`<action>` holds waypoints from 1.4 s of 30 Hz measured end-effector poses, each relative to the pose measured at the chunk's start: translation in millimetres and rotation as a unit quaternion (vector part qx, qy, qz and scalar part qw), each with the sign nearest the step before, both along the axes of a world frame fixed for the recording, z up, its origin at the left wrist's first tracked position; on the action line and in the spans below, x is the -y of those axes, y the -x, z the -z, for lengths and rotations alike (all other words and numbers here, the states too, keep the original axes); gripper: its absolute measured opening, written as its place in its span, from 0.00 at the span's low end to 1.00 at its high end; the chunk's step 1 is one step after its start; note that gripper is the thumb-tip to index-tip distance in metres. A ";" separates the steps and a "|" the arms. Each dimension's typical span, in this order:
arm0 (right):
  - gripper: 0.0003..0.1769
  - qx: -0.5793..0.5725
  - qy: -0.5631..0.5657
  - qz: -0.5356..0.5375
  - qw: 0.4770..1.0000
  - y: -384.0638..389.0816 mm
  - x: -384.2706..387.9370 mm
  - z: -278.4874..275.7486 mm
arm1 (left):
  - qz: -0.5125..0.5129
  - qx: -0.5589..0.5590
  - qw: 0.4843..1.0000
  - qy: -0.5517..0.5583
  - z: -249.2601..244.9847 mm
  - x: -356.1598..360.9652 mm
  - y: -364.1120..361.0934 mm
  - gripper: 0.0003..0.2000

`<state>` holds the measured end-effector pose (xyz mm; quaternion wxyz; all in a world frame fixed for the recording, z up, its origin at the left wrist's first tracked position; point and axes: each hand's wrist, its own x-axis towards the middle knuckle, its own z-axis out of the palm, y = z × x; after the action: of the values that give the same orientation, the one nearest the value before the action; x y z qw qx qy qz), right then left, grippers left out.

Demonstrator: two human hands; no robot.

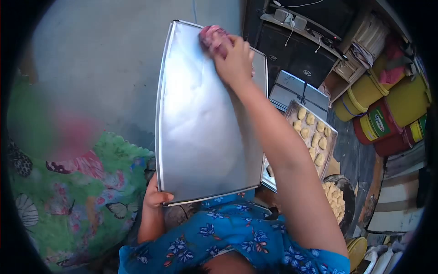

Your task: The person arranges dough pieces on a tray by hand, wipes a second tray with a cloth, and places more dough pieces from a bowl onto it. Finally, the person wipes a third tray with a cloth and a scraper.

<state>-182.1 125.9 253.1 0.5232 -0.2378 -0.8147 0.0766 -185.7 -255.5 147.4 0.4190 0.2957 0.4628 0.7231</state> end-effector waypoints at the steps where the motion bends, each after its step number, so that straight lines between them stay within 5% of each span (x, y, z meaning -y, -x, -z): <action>1: 0.21 0.062 -0.019 -0.063 0.996 -13.6 23.5 1.6 | 0.004 0.013 1.000 -0.009 5.5 0.4 3.1 0.45; 7: 0.19 0.154 0.006 -0.399 0.904 -69.9 146.2 21.9 | -0.002 0.053 0.999 -0.002 16.3 -11.1 11.0 0.44; 10: 0.17 0.070 -0.087 -0.348 0.931 -48.6 131.6 5.0 | 0.028 -0.024 0.998 0.052 3.6 1.1 17.2 0.42; 13: 0.31 -0.019 -0.185 -0.295 0.937 -12.0 90.4 -24.4 | 0.011 -0.049 0.998 0.030 -18.9 9.8 11.3 0.40; 16: 0.19 -0.075 -0.068 -0.092 0.991 11.7 8.9 -41.0 | -0.041 -0.026 0.999 -0.017 -29.9 8.6 2.2 0.40; 18: 0.20 -0.046 0.115 -0.003 0.992 4.3 -42.7 -20.0 | -0.060 -0.002 0.998 -0.037 -22.5 11.0 5.2 0.41; 22: 0.18 0.076 0.118 0.072 0.987 -27.9 -57.4 58.7 | -0.084 0.003 0.996 -0.025 -2.2 -2.3 23.8 0.41; 25: 0.23 0.070 -0.049 -0.134 0.987 -67.4 56.9 70.9 | -0.103 0.007 0.995 -0.015 -1.1 -27.1 27.5 0.42; 26: 0.26 0.079 -0.059 -0.308 0.946 -73.1 85.4 86.0 | -0.113 0.006 0.994 -0.008 -2.0 -32.2 28.4 0.43; 27: 0.29 0.163 -0.111 -0.362 0.911 -90.6 117.8 99.7 | -0.117 0.015 0.993 -0.017 -3.1 -36.1 28.3 0.43; 29: 0.39 0.151 -0.196 -0.484 0.839 -107.7 149.9 103.0 | -0.123 0.032 0.991 -0.031 -4.8 -40.8 27.8 0.43; 32: 0.36 0.160 -0.205 -0.437 0.861 -98.5 104.7 67.8 | -0.104 0.023 0.994 -0.037 2.0 -24.7 33.7 0.45; 35: 0.24 0.047 -0.168 -0.301 0.937 -67.7 11.4 31.5 | -0.090 -0.018 0.995 -0.050 -17.8 -11.3 27.8 0.47; 38: 0.16 -0.031 -0.015 0.080 0.996 -40.6 -59.1 17.3 | -0.069 0.008 0.996 -0.054 -32.4 -8.7 21.1 0.46; 41: 0.16 0.032 0.012 0.098 0.995 -31.3 -15.1 -19.2 | -0.079 0.024 0.994 -0.065 -14.4 -16.3 23.3 0.47; 42: 0.16 0.037 0.003 0.001 0.999 -17.6 7.7 -14.1 | -0.082 0.032 0.993 -0.073 -7.9 -20.9 25.9 0.47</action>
<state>-164.5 118.2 267.2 0.4921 -0.2433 -0.8329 0.0698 -211.6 -234.6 155.3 0.3505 0.2633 0.4176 0.7959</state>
